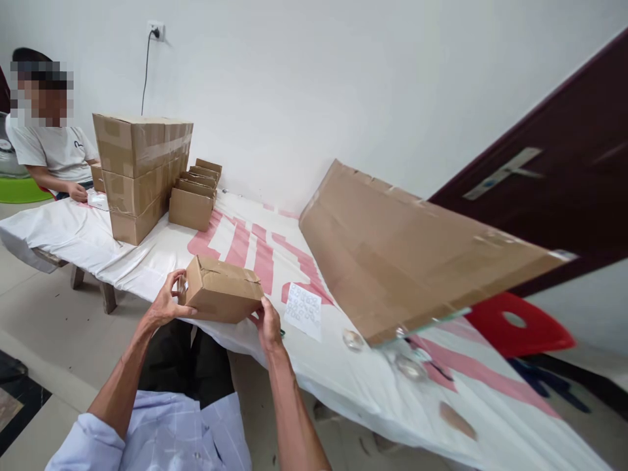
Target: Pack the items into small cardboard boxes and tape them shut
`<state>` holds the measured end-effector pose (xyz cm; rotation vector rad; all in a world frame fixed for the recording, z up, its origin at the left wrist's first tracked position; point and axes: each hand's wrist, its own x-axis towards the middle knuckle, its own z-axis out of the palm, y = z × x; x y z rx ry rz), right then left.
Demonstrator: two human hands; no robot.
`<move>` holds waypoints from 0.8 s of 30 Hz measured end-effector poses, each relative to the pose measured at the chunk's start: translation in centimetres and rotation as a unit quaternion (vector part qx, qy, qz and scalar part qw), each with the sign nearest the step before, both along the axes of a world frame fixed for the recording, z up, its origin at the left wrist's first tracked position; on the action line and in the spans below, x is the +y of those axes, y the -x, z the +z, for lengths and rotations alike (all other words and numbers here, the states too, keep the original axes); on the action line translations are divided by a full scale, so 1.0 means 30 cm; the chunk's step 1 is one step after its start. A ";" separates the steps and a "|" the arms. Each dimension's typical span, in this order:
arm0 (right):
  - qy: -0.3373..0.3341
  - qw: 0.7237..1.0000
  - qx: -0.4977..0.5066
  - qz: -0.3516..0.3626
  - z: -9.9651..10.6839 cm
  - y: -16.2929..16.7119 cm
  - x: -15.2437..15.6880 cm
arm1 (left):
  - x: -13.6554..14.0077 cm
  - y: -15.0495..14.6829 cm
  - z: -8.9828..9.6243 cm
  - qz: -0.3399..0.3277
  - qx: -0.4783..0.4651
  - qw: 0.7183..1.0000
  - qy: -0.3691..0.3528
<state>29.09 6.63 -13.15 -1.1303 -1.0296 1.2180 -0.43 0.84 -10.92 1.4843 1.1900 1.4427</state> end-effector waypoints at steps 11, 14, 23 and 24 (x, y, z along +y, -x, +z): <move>-0.015 0.999 0.003 0.030 -0.006 -0.004 -0.013 | -0.038 0.001 0.053 -0.005 0.057 0.998 -0.038; -0.013 0.999 0.024 0.037 -0.006 -0.011 -0.015 | -0.047 -0.001 0.073 -0.005 0.076 0.996 -0.050; -0.008 0.999 -0.014 -0.043 0.027 -0.024 -0.016 | -0.060 -0.056 0.123 0.023 0.100 0.991 -0.081; -0.030 0.996 -0.054 -0.064 0.050 -0.033 -0.016 | -0.060 -0.065 0.126 0.030 0.102 0.991 -0.084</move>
